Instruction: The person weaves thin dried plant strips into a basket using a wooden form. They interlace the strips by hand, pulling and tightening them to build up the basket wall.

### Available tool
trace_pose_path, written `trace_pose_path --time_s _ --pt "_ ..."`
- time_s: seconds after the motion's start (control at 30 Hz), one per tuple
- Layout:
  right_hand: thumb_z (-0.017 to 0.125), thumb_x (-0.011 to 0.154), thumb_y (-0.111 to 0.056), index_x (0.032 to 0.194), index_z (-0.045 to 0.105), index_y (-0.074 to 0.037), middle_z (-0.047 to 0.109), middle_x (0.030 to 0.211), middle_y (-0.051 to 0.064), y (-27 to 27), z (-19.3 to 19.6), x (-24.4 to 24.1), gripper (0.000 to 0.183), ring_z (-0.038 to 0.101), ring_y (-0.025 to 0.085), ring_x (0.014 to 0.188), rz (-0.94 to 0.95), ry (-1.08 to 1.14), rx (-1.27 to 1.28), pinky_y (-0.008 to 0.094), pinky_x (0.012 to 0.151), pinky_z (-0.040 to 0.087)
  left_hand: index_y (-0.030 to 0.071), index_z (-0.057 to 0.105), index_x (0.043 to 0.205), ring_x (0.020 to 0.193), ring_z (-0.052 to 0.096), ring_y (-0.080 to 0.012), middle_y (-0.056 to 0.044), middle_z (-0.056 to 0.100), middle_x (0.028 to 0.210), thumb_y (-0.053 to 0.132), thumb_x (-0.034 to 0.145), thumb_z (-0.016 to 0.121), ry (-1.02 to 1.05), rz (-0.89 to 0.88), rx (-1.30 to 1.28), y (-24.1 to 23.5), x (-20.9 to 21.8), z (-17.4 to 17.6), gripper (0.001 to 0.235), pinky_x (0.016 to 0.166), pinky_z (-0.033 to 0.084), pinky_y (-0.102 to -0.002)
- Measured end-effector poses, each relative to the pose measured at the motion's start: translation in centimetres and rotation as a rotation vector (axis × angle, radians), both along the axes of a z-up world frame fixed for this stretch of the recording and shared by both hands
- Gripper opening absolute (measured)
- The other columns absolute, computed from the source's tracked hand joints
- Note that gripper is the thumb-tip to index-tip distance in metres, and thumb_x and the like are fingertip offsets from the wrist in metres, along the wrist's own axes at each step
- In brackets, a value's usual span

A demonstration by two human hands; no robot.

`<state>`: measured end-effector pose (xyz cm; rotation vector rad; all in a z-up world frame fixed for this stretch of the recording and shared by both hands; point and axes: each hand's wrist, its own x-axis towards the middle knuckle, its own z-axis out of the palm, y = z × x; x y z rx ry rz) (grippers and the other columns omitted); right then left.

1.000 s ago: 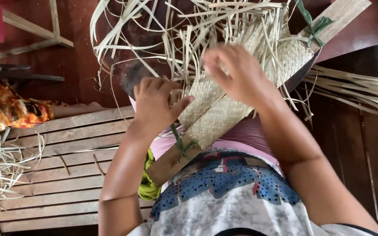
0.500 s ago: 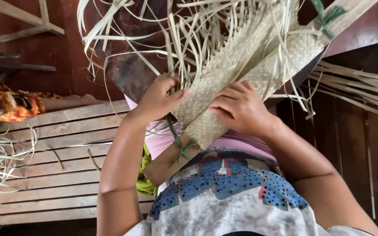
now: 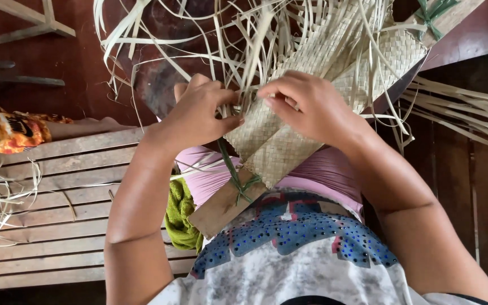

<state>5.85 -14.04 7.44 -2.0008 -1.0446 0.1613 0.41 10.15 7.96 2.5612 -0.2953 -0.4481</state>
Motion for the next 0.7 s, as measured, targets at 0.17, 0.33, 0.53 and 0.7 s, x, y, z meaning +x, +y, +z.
trace_pose_path --time_s 0.17,0.33,0.53,0.7 --pt "0.058 0.104 -0.013 0.109 0.068 0.006 0.064 0.077 0.014 1.5 1.8 1.3 0.022 0.057 0.020 0.056 0.019 0.203 -0.158 0.030 0.053 0.047 0.019 0.072 0.101 0.110 0.049 -0.0278 -0.001 0.055 0.083 0.041 0.091 0.070 0.009 -0.027 0.015 -0.1 0.3 1.9 0.025 0.096 0.026 -0.051" --pt "0.070 0.095 -0.008 0.099 0.070 0.003 0.065 0.072 0.010 1.9 1.6 0.7 0.011 0.057 0.017 0.052 -0.053 0.343 -0.039 0.029 0.049 0.046 0.021 0.072 0.106 0.114 0.048 -0.0259 0.001 0.057 0.085 0.035 0.091 0.069 0.052 -0.007 -0.012 -0.1 0.5 2.0 0.021 0.098 0.024 -0.050" --pt "0.077 0.091 -0.015 0.096 0.070 -0.004 0.064 0.079 0.013 0.7 -1.8 -1.8 0.014 0.057 0.021 0.058 -0.036 0.201 0.121 0.030 0.052 0.047 0.021 0.073 0.109 0.113 0.050 -0.0264 -0.002 0.062 0.090 0.032 0.091 0.067 0.126 0.024 -0.066 0.3 0.6 1.7 0.022 0.100 0.024 -0.051" --pt "0.077 0.090 -0.006 0.096 0.065 0.000 0.068 0.091 0.017 -0.7 -6.0 -4.2 0.015 0.068 0.030 0.081 0.010 0.129 0.288 0.036 0.070 0.057 0.030 0.072 0.116 0.118 0.055 -0.0281 -0.003 0.065 0.113 0.041 0.091 0.064 0.120 0.056 -0.038 0.6 0.6 2.8 0.029 0.100 0.028 -0.051"
